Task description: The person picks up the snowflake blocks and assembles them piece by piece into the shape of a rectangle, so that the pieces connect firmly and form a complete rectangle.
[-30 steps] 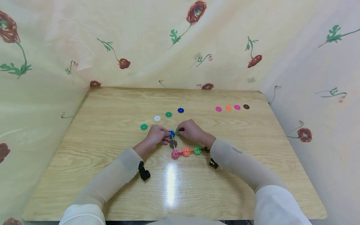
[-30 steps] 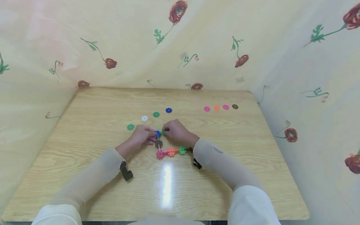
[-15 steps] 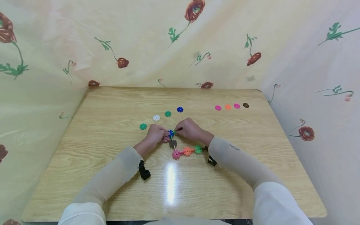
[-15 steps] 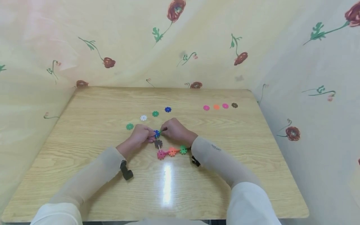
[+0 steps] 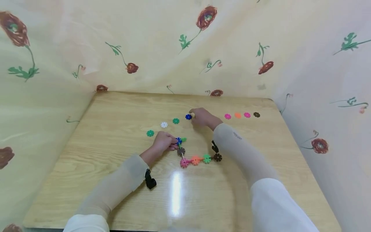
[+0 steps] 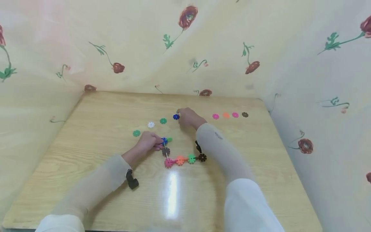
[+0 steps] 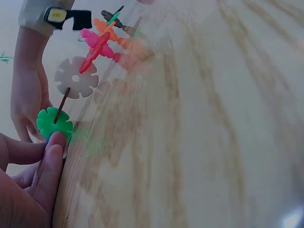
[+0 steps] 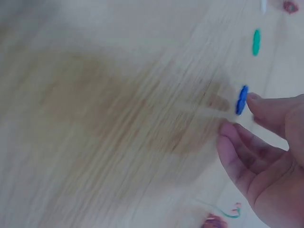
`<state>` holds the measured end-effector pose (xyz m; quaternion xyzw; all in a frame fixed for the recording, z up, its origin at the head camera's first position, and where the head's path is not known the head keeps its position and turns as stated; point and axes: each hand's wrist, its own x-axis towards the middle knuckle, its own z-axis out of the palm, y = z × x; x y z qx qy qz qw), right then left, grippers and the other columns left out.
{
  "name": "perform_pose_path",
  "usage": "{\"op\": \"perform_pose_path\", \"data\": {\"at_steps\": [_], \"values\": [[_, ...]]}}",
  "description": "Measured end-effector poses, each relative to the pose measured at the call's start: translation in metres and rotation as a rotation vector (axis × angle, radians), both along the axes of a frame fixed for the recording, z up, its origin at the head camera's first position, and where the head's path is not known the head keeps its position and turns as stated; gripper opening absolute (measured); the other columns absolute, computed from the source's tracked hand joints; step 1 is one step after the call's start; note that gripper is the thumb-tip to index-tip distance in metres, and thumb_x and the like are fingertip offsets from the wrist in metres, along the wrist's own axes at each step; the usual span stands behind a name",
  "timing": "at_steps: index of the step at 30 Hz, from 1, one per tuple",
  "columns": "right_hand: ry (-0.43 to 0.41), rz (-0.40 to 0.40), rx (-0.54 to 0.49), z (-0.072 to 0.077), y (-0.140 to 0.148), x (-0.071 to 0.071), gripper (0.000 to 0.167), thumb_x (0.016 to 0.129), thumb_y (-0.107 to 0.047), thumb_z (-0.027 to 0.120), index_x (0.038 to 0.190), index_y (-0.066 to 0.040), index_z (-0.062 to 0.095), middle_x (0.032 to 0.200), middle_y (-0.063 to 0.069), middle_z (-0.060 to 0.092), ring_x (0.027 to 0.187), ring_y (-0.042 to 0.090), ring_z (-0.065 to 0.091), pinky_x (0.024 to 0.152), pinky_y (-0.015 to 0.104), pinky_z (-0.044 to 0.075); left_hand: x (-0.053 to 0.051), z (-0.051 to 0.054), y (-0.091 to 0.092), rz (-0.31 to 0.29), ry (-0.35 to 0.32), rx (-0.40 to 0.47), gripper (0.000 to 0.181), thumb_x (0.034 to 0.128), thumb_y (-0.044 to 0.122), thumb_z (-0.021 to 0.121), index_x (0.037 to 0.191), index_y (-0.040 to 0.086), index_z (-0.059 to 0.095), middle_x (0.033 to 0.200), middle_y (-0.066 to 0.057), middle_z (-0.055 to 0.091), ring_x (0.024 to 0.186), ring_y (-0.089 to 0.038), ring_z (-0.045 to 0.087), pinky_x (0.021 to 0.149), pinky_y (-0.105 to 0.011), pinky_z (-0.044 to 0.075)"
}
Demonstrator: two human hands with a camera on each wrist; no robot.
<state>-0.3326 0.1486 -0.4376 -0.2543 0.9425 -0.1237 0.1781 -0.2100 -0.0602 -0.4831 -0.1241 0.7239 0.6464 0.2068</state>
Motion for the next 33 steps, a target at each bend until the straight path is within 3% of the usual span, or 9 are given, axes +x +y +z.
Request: {"op": "perform_pose_path", "data": {"at_steps": [3,8,14,17,22,28,33], "values": [[0.024,-0.012,0.043,-0.01,-0.001,-0.006,0.043,0.099,-0.013,0.063,0.14,-0.003,0.057,0.136,0.017,0.06,0.13,0.036,0.049,0.113,0.047,0.039,0.004,-0.002,0.004,-0.019,-0.011,-0.001,0.017,0.0943,0.003,0.068,0.107,-0.007,0.07,0.083,-0.015,0.074,0.065,-0.017,0.071,0.059,-0.025,0.06],[-0.002,-0.021,0.072,-0.015,-0.004,-0.004,0.027,0.097,-0.013,0.068,0.12,0.0,0.064,0.112,0.014,0.064,0.108,0.029,0.056,0.097,0.041,0.049,0.005,-0.007,0.007,-0.013,-0.01,-0.001,0.015,0.0937,0.003,0.068,0.105,-0.007,0.071,0.082,-0.015,0.074,0.065,-0.018,0.072,0.058,-0.026,0.06],[-0.177,-0.068,-0.095,-0.008,0.005,0.014,0.012,0.094,-0.008,0.07,0.103,-0.003,0.066,0.097,0.009,0.066,0.085,0.021,0.06,0.074,0.032,0.052,0.0,-0.01,0.005,0.004,0.018,0.007,0.014,0.0927,0.002,0.069,0.104,-0.007,0.071,0.083,-0.016,0.074,0.067,-0.02,0.073,0.061,-0.028,0.061],[-0.314,-0.082,-0.204,-0.007,0.012,0.029,0.011,0.095,-0.004,0.066,0.105,0.0,0.069,0.092,0.009,0.069,0.074,0.018,0.061,0.065,0.028,0.052,-0.002,-0.007,0.002,0.001,0.015,0.008,0.015,0.093,0.003,0.069,0.104,-0.006,0.071,0.084,-0.016,0.074,0.069,-0.02,0.073,0.062,-0.028,0.062],[-0.512,-0.155,-0.385,-0.012,0.017,0.052,0.017,0.097,0.0,0.06,0.11,0.004,0.07,0.091,0.011,0.071,0.068,0.017,0.061,0.061,0.027,0.053,-0.001,-0.001,-0.002,0.005,0.012,-0.009,0.015,0.0935,0.004,0.069,0.105,-0.006,0.071,0.084,-0.015,0.074,0.069,-0.019,0.073,0.061,-0.028,0.061],[-0.565,-0.231,-0.494,-0.02,0.02,0.06,0.021,0.098,0.0,0.06,0.116,0.004,0.069,0.089,0.013,0.072,0.067,0.018,0.062,0.059,0.027,0.054,0.002,-0.001,-0.002,-0.005,0.002,-0.005,0.015,0.0941,0.004,0.068,0.106,-0.006,0.071,0.087,-0.015,0.074,0.07,-0.019,0.073,0.062,-0.028,0.061],[-0.548,-0.212,-0.502,-0.021,0.02,0.06,0.021,0.098,-0.001,0.061,0.116,0.001,0.072,0.085,0.012,0.072,0.065,0.018,0.063,0.056,0.025,0.051,0.002,0.0,-0.001,-0.002,-0.002,-0.013,0.015,0.0941,0.004,0.069,0.105,-0.005,0.071,0.086,-0.015,0.074,0.069,-0.02,0.073,0.062,-0.028,0.061]]}}
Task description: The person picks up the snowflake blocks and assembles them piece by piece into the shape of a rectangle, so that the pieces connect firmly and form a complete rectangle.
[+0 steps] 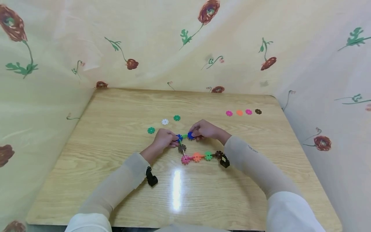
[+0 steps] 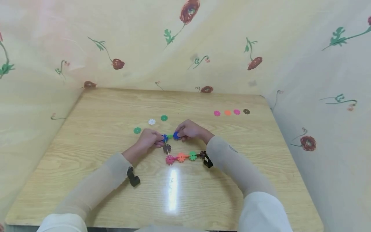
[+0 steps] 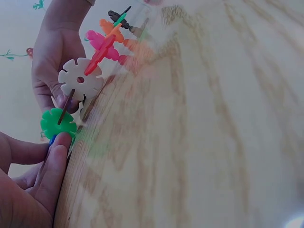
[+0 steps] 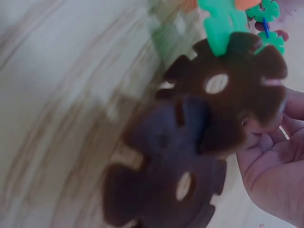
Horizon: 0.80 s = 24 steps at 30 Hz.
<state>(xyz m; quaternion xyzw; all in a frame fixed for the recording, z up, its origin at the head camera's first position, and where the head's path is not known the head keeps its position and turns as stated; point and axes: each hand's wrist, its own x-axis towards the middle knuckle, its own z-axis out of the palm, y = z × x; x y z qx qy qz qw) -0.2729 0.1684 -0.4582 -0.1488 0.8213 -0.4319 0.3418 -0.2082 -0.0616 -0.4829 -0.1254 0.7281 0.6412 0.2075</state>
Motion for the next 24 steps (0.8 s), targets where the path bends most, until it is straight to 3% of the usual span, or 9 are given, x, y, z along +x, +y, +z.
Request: {"op": "perform_pose_path", "data": {"at_steps": [24], "values": [[-0.052,-0.093,-0.036,-0.0038,-0.0023,0.0028,0.024,0.099,-0.005,0.062,0.12,0.005,0.068,0.088,0.014,0.074,0.073,0.019,0.071,0.063,0.028,0.059,0.0014,-0.001,0.0024,0.021,0.005,-0.003,0.013,0.0948,0.006,0.069,0.103,-0.004,0.071,0.082,-0.014,0.074,0.067,-0.018,0.072,0.059,-0.025,0.06]]}}
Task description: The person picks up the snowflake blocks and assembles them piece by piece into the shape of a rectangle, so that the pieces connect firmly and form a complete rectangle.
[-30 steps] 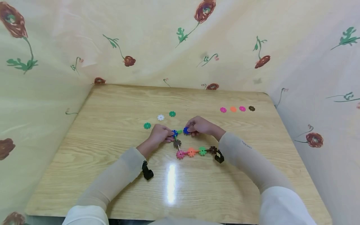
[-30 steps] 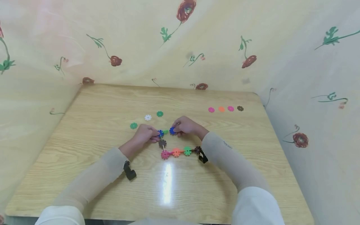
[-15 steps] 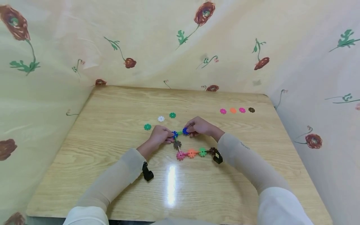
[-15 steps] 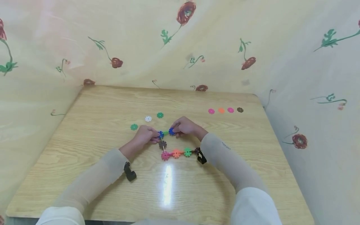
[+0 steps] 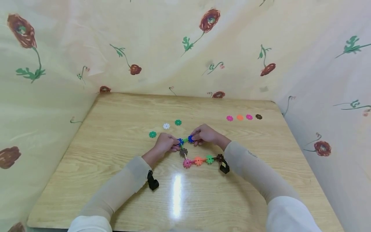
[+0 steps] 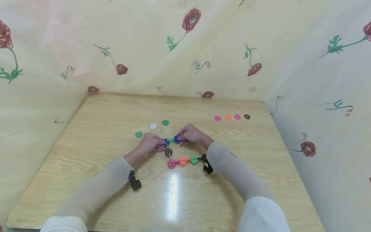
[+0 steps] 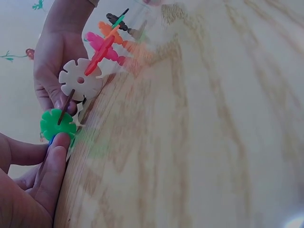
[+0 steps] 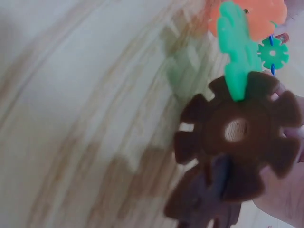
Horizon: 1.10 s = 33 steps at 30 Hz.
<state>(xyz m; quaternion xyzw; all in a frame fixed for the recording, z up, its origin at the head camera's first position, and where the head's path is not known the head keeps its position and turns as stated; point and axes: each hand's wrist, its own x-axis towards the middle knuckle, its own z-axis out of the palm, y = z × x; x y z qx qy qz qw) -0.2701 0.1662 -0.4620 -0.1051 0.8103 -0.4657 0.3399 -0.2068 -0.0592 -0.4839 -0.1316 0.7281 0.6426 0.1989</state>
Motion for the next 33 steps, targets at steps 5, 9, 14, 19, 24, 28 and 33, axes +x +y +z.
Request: {"op": "perform_pose_path", "data": {"at_steps": [5,9,14,19,24,28,33], "values": [[-0.012,-0.035,0.003,0.0,0.002,-0.004,0.024,0.099,-0.006,0.063,0.12,0.004,0.069,0.086,0.014,0.074,0.073,0.02,0.07,0.063,0.029,0.06,-0.002,0.001,0.0,-0.003,0.012,0.008,0.014,0.0944,0.005,0.069,0.104,-0.005,0.071,0.083,-0.015,0.074,0.066,-0.018,0.072,0.06,-0.025,0.06],[-0.004,-0.03,-0.013,-0.002,0.002,-0.006,0.024,0.098,-0.007,0.065,0.119,0.004,0.069,0.087,0.014,0.075,0.072,0.02,0.071,0.063,0.029,0.06,-0.003,0.001,0.0,0.01,0.016,0.008,0.013,0.0941,0.005,0.069,0.102,-0.005,0.071,0.082,-0.015,0.074,0.065,-0.017,0.072,0.058,-0.024,0.06],[-0.04,-0.034,-0.029,-0.013,0.0,0.001,0.022,0.098,-0.005,0.065,0.118,0.004,0.07,0.088,0.015,0.075,0.073,0.02,0.072,0.064,0.03,0.061,0.003,-0.007,0.001,0.004,-0.019,0.011,0.012,0.0941,0.004,0.068,0.102,-0.005,0.071,0.082,-0.015,0.074,0.066,-0.019,0.072,0.059,-0.025,0.06],[-0.05,-0.074,-0.03,-0.022,-0.001,0.01,0.02,0.097,-0.002,0.065,0.115,0.006,0.07,0.085,0.015,0.075,0.07,0.021,0.072,0.064,0.03,0.061,0.006,-0.016,0.005,0.017,-0.031,0.012,0.011,0.0929,0.002,0.068,0.101,-0.006,0.071,0.08,-0.015,0.073,0.064,-0.018,0.072,0.057,-0.025,0.06],[-0.031,-0.106,-0.029,-0.021,-0.005,0.011,0.016,0.095,0.0,0.065,0.109,0.006,0.072,0.083,0.016,0.074,0.067,0.02,0.071,0.061,0.028,0.06,0.006,-0.018,0.007,0.063,-0.024,0.01,0.008,0.0907,-0.001,0.068,0.096,-0.007,0.072,0.077,-0.016,0.073,0.06,-0.017,0.07,0.053,-0.024,0.058],[-0.036,-0.097,-0.033,-0.018,-0.011,0.008,0.013,0.095,0.002,0.065,0.104,0.005,0.073,0.083,0.016,0.074,0.064,0.019,0.069,0.062,0.028,0.06,0.006,-0.014,0.007,0.1,-0.024,0.008,0.006,0.09,-0.003,0.067,0.091,-0.007,0.071,0.075,-0.017,0.072,0.057,-0.017,0.07,0.052,-0.024,0.058],[-0.048,-0.129,-0.057,-0.017,-0.014,0.005,0.013,0.094,0.005,0.065,0.105,0.008,0.072,0.085,0.017,0.074,0.063,0.018,0.07,0.062,0.029,0.061,0.004,-0.009,0.009,0.126,-0.021,0.018,0.006,0.0887,-0.003,0.067,0.091,-0.007,0.071,0.073,-0.017,0.072,0.056,-0.017,0.069,0.051,-0.023,0.058]]}}
